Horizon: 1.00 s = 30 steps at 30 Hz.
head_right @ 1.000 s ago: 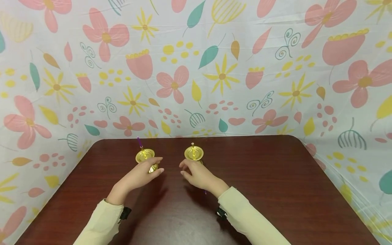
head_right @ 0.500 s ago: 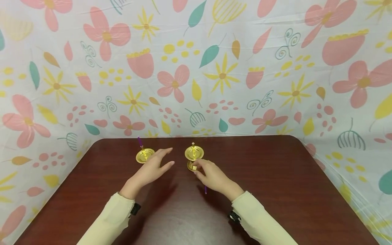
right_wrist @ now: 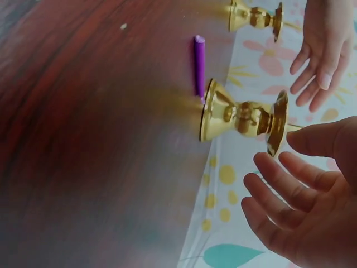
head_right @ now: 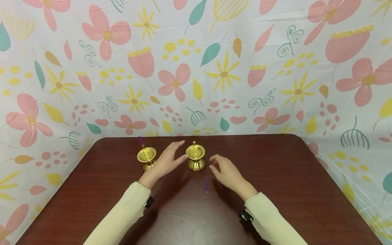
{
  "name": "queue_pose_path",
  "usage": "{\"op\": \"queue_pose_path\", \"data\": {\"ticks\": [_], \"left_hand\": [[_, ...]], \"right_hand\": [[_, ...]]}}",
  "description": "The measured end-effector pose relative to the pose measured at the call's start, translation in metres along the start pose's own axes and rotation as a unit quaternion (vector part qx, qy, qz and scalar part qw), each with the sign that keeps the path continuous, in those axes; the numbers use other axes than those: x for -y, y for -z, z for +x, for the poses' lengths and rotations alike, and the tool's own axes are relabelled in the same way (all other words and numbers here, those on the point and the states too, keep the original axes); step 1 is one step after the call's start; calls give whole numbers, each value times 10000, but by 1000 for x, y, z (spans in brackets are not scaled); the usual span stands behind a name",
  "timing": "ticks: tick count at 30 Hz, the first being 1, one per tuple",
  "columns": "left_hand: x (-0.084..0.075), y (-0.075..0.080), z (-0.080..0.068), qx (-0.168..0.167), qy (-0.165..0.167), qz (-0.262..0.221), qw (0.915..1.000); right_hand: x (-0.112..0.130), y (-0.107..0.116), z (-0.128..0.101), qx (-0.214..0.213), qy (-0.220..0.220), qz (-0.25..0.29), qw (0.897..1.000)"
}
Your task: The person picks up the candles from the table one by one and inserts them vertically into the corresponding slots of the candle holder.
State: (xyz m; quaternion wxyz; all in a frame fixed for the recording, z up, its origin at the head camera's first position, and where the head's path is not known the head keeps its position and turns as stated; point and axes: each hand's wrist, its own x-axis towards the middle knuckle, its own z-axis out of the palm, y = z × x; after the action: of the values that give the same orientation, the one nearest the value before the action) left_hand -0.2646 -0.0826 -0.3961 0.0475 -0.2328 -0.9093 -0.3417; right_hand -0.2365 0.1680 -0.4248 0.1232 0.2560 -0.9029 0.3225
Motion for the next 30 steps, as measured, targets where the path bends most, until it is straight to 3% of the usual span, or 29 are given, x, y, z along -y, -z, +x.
{"op": "queue_pose_path", "data": {"ticks": [8,17,30], "left_hand": [[0,-15,15,194,165,-191,9995],[8,-25,22,414,376,-221,9982],[7,-26,26,533,518,-277,9969]], "right_hand": [[-7,-1,-5,89,-244,31,9997],[-11,-3,-6,268,-414,56,9988],[-4,-7,0,858,-469,250,9949]]}}
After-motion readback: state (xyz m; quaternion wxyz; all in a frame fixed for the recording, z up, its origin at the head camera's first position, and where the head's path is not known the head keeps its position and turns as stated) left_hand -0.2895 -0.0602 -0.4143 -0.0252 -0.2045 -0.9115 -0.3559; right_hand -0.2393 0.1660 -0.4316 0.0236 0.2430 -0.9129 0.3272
